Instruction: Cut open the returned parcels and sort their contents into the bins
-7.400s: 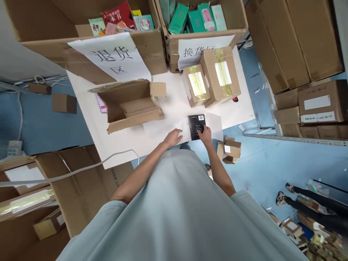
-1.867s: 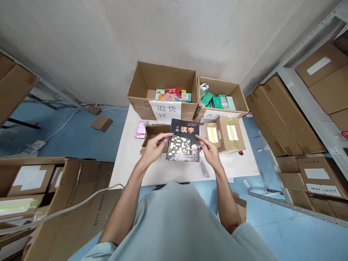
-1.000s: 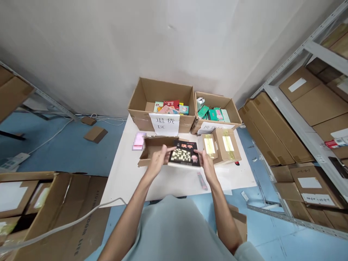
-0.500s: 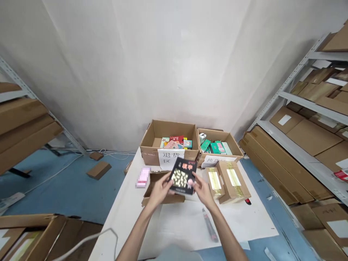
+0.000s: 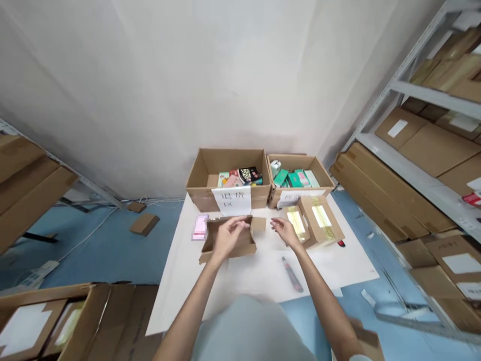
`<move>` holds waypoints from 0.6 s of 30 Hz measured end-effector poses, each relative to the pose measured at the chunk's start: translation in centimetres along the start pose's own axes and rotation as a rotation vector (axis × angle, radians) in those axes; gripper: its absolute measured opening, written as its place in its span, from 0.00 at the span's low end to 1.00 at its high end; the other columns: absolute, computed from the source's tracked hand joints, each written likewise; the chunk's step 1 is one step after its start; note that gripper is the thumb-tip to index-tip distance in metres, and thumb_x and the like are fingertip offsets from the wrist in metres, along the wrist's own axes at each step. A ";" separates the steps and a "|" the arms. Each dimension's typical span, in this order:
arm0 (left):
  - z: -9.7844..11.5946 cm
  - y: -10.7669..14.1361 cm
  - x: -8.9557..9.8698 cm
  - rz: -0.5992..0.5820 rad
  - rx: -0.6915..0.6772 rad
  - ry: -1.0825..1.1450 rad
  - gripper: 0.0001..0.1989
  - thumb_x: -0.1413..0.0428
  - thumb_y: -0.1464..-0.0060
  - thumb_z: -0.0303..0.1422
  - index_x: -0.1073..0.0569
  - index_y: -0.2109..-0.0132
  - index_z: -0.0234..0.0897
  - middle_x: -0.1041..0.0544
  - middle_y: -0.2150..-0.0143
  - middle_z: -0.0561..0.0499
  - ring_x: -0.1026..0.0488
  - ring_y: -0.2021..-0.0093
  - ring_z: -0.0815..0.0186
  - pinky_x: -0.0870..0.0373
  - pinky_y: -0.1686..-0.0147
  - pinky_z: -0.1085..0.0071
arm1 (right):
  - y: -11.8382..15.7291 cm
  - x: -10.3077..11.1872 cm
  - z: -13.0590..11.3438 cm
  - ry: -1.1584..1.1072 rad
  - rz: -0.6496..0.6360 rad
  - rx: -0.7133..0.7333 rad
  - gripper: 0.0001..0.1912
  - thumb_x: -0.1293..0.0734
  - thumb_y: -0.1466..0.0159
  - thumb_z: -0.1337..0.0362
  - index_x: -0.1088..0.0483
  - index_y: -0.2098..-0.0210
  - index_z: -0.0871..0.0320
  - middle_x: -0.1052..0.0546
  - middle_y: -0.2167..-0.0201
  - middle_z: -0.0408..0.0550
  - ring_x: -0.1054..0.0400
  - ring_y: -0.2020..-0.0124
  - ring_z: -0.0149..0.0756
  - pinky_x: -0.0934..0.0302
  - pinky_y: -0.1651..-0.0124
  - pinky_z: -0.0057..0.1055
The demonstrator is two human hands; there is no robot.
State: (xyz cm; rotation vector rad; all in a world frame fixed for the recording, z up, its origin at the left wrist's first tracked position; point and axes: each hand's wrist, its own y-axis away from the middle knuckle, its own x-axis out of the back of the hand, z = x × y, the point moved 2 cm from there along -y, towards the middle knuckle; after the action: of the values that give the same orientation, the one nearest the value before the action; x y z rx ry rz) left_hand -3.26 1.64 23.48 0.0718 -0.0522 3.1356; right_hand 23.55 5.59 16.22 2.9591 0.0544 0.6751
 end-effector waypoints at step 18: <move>-22.0 11.7 -12.1 -0.573 0.388 -0.570 0.21 0.40 0.38 0.30 0.20 0.39 0.35 0.19 0.36 0.37 0.19 0.38 0.49 0.24 0.33 0.50 | 15.4 0.1 21.6 0.492 -0.049 -0.656 0.10 0.34 0.22 0.60 0.19 0.52 0.55 0.18 0.47 0.54 0.23 0.47 0.42 0.36 0.51 0.29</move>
State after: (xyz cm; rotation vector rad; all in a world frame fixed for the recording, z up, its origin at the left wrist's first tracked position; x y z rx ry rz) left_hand 7.77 -9.40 0.60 0.8120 0.4808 2.4173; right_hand 33.21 -11.77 -1.36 2.1196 -0.0482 1.1369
